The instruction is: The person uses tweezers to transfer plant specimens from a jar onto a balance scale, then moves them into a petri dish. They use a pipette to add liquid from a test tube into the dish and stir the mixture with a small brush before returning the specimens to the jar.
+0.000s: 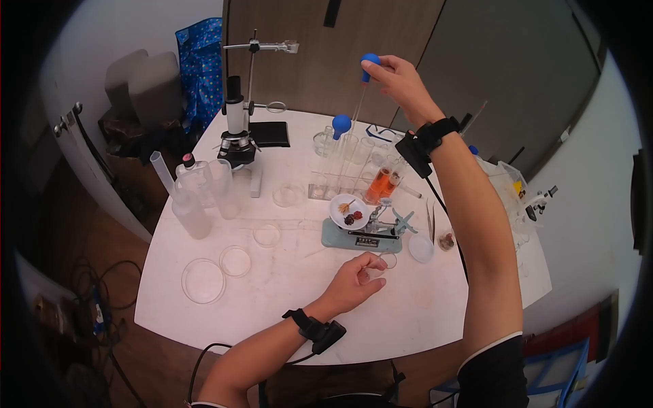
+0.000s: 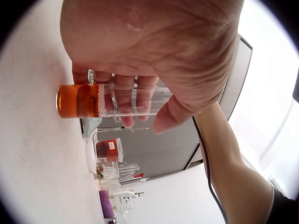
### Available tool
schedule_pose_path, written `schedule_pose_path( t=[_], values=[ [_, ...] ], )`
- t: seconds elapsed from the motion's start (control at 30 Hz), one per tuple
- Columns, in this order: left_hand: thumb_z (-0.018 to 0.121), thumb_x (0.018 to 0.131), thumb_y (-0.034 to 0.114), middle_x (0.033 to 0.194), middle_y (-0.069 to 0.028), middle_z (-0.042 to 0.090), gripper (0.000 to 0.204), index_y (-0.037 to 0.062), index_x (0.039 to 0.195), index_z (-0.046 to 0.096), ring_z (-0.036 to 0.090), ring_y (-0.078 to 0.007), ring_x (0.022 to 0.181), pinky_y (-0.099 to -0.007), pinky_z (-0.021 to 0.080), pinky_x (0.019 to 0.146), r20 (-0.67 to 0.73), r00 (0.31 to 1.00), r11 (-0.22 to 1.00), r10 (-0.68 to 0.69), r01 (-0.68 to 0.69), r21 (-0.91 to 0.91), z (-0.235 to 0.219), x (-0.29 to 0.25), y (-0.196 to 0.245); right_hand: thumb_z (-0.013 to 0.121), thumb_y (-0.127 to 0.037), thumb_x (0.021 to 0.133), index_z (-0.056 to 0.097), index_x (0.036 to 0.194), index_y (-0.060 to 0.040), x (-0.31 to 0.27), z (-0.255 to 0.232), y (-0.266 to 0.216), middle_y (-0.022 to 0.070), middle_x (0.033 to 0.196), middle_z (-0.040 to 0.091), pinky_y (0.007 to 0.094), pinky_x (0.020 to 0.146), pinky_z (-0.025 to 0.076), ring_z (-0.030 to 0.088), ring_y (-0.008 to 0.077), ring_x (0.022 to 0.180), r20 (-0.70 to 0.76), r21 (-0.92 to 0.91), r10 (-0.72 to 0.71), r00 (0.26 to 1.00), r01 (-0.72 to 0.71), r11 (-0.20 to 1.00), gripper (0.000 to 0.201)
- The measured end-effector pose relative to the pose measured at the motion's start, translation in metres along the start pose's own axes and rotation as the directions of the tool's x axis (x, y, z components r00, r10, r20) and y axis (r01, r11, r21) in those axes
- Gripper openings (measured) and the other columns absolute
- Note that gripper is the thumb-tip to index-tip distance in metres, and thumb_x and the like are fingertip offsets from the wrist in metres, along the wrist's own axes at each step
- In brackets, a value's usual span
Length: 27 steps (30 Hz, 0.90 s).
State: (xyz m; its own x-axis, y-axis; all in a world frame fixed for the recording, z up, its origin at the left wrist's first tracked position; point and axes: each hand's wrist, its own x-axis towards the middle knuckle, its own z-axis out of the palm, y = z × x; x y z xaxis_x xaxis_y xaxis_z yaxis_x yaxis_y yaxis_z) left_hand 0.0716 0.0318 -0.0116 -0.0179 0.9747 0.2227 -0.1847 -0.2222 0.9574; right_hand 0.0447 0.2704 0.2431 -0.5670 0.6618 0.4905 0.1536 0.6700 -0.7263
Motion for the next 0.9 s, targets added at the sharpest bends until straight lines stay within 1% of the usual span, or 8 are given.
schedule_pose_path(
  t=[0.1, 0.2, 0.27, 0.4, 0.5, 0.6, 0.8, 0.9],
  values=[
    [0.067, 0.084, 0.006, 0.098, 0.0036, 0.059, 0.024, 0.0037, 0.107, 0.060, 0.036, -0.0020, 0.067, -0.0189, 0.035, 0.063, 0.000, 1.000, 1.000, 0.001, -0.001, 0.004, 0.000, 0.000, 0.000, 0.070, -0.034, 0.087, 0.064, 0.113, 0.0003, 0.002, 0.001, 0.001, 0.0075, 0.093, 0.070, 0.0312, 0.089, 0.045, 0.062, 0.0160, 0.097, 0.004, -0.012, 0.000, 1.000, 0.001, 1.000, 0.044],
    [0.067, 0.084, 0.006, 0.096, 0.0040, 0.058, 0.024, 0.0035, 0.107, 0.060, 0.036, -0.0018, 0.066, -0.0189, 0.034, 0.062, -0.001, 1.000, 1.000, -0.005, 0.005, 0.025, -0.001, 0.000, 0.002, 0.070, -0.031, 0.087, 0.066, 0.110, 0.0001, 0.008, 0.001, 0.012, 0.0065, 0.090, 0.070, 0.0287, 0.085, 0.046, 0.062, 0.0140, 0.090, -0.001, 0.003, -0.046, 0.999, 0.046, 0.999, 0.039],
    [0.067, 0.084, 0.006, 0.095, 0.0042, 0.058, 0.024, 0.0034, 0.107, 0.060, 0.036, -0.0017, 0.065, -0.0189, 0.034, 0.062, -0.003, 1.000, 1.000, -0.013, 0.013, 0.028, 0.000, -0.001, 0.006, 0.070, -0.030, 0.088, 0.066, 0.108, 0.0002, 0.011, 0.000, 0.016, 0.0057, 0.088, 0.070, 0.0268, 0.082, 0.046, 0.062, 0.0127, 0.085, -0.036, 0.012, -0.069, 0.997, 0.069, 0.998, 0.037],
    [0.067, 0.084, 0.005, 0.097, 0.0037, 0.059, 0.025, 0.0035, 0.107, 0.060, 0.035, -0.0017, 0.065, -0.0189, 0.035, 0.062, -0.003, 1.000, 0.999, 0.007, -0.007, 0.033, 0.000, 0.000, 0.001, 0.069, -0.029, 0.088, 0.066, 0.105, 0.0008, 0.005, -0.008, 0.003, 0.0048, 0.084, 0.069, 0.0252, 0.077, 0.046, 0.060, 0.0108, 0.079, -0.047, 0.033, -0.086, 0.995, 0.087, 0.996, 0.035],
    [0.067, 0.084, 0.005, 0.100, 0.0028, 0.061, 0.025, 0.0036, 0.108, 0.060, 0.035, -0.0017, 0.065, -0.0186, 0.035, 0.062, 0.002, 1.000, 0.999, -0.005, 0.005, 0.041, 0.000, 0.000, 0.002, 0.069, -0.030, 0.088, 0.066, 0.104, 0.0011, 0.006, -0.015, -0.002, 0.0041, 0.082, 0.069, 0.0256, 0.076, 0.046, 0.060, 0.0100, 0.079, -0.056, 0.033, -0.112, 0.992, 0.114, 0.993, 0.035],
    [0.067, 0.084, 0.004, 0.102, 0.0023, 0.062, 0.025, 0.0039, 0.108, 0.060, 0.035, -0.0016, 0.065, -0.0184, 0.035, 0.062, -0.003, 1.000, 1.000, 0.005, -0.005, 0.028, 0.000, 0.001, 0.000, 0.069, -0.029, 0.089, 0.066, 0.104, 0.0019, 0.004, -0.020, -0.010, 0.0050, 0.084, 0.069, 0.0254, 0.076, 0.046, 0.060, 0.0104, 0.079, -0.071, 0.013, -0.116, 0.991, 0.118, 0.993, 0.035],
    [0.067, 0.084, 0.004, 0.102, 0.0027, 0.061, 0.024, 0.0041, 0.107, 0.059, 0.036, -0.0014, 0.066, -0.0183, 0.036, 0.063, 0.000, 1.000, 1.000, 0.005, -0.005, 0.027, -0.001, 0.001, -0.002, 0.069, -0.029, 0.089, 0.064, 0.109, 0.0036, -0.003, -0.031, -0.028, 0.0073, 0.091, 0.068, 0.0240, 0.075, 0.047, 0.064, 0.0124, 0.083, -0.099, 0.045, -0.108, 0.989, 0.113, 0.993, 0.039],
    [0.066, 0.085, 0.004, 0.103, 0.0026, 0.061, 0.025, 0.0041, 0.108, 0.059, 0.036, -0.0014, 0.067, -0.0182, 0.036, 0.064, 0.008, 1.000, 1.000, -0.001, 0.001, 0.020, -0.001, 0.001, -0.003, 0.069, -0.031, 0.089, 0.063, 0.111, 0.0036, -0.003, -0.038, -0.032, 0.0069, 0.092, 0.068, 0.0247, 0.075, 0.048, 0.064, 0.0129, 0.085, -0.123, 0.038, -0.125, 0.985, 0.130, 0.991, 0.041]
  ],
)
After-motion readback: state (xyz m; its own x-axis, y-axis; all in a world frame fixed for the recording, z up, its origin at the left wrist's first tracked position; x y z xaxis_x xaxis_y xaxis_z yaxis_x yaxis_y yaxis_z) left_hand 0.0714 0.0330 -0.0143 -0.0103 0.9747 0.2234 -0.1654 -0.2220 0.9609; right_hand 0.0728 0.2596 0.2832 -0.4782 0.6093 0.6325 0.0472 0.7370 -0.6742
